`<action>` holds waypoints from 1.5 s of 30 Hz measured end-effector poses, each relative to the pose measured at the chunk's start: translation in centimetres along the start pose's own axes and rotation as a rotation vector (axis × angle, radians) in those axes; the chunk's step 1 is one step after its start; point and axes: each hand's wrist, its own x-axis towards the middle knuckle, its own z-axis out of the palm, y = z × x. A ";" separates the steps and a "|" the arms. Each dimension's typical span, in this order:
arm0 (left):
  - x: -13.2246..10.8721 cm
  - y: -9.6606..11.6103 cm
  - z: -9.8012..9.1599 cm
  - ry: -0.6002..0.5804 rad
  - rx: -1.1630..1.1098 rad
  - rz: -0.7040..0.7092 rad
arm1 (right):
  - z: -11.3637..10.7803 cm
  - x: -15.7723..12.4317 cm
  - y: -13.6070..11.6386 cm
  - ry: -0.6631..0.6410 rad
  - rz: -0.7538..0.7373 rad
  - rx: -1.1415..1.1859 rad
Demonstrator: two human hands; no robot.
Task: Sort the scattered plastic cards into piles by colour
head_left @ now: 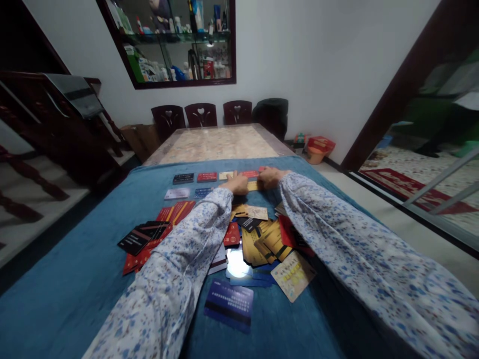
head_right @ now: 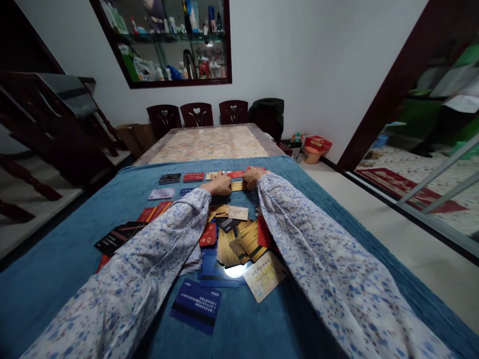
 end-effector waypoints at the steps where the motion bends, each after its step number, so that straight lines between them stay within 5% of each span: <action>1: -0.1 0.1 0.0 -0.001 0.002 -0.001 | -0.1 0.0 -0.1 -0.032 0.007 -0.027; 4: -0.2 0.2 -0.1 0.011 -0.001 -0.009 | -0.4 -0.2 -0.6 -0.105 0.021 -0.093; 20: -1.0 0.4 0.6 0.065 0.023 -0.011 | -0.8 -1.7 -1.3 -0.061 0.042 -0.116; 30: -2.8 -0.2 0.3 0.185 0.023 0.056 | -1.4 -2.7 -1.5 -0.037 0.071 -0.087; 45: -7.6 -3.0 -0.8 0.195 0.058 0.035 | -2.7 -3.5 -3.8 0.107 -0.050 0.005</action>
